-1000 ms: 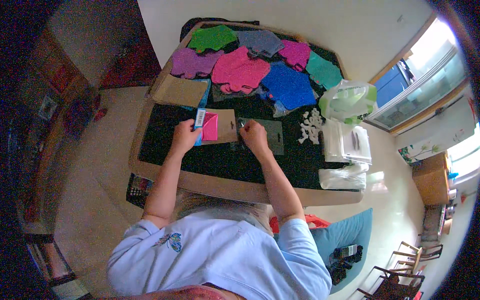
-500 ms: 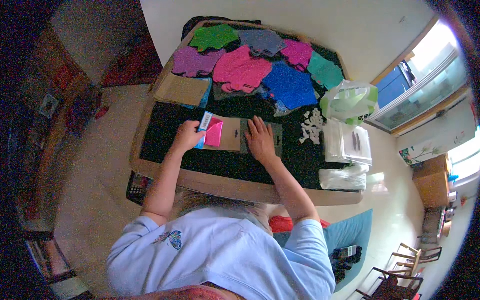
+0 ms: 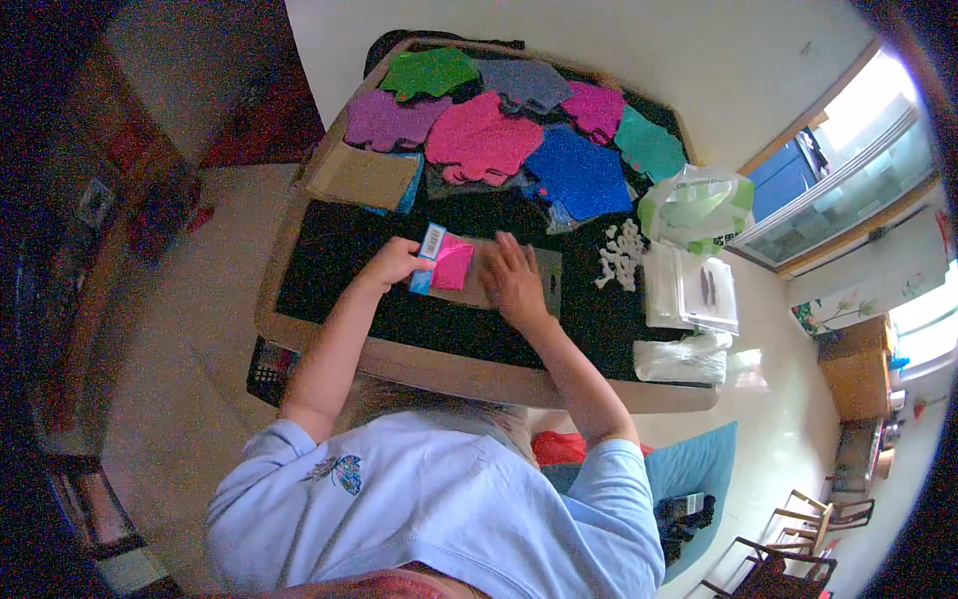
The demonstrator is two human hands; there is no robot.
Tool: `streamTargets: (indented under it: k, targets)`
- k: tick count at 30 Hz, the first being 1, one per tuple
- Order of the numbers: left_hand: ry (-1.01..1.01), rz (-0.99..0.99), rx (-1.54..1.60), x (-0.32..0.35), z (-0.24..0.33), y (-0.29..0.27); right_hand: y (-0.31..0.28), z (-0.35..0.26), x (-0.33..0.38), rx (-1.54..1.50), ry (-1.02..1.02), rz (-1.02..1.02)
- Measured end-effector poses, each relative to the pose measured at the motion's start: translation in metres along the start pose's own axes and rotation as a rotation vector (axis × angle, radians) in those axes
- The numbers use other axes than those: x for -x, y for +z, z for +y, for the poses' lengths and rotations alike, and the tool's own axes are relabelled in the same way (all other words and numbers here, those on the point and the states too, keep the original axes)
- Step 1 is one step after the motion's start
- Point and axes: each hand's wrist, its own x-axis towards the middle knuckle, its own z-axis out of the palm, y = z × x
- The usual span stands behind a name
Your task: Folding various colored pieces of fabric on a table.
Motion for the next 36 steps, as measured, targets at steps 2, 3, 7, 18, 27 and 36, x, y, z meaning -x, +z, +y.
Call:
streamTargets:
  k: [2, 3, 7, 18, 27, 36]
  targets:
    - [-0.119, -0.060, 0.154, 0.002, 0.004, 0.002, -0.005, -0.011, 0.002, -0.008, -0.104, -0.010]
    - [-0.122, -0.059, 0.156, 0.001, 0.007, 0.003, -0.003, -0.016, 0.003, -0.075, -0.151, -0.079]
    - [-0.097, -0.067, 0.110, 0.004, 0.012, 0.002, -0.009, -0.018, 0.001, -0.056, -0.277, -0.156]
    - [-0.178, -0.068, 0.188, 0.002, 0.000, 0.005, -0.024, -0.020, 0.006, -0.046, -0.460, -0.236]
    - [-0.150, -0.082, 0.232, 0.000, -0.002, 0.008, -0.019, -0.010, 0.011, -0.092, -0.425, -0.284]
    - [0.074, 0.082, -0.258, 0.009, 0.020, 0.011, -0.028, 0.020, -0.012, -0.146, -0.202, -0.119]
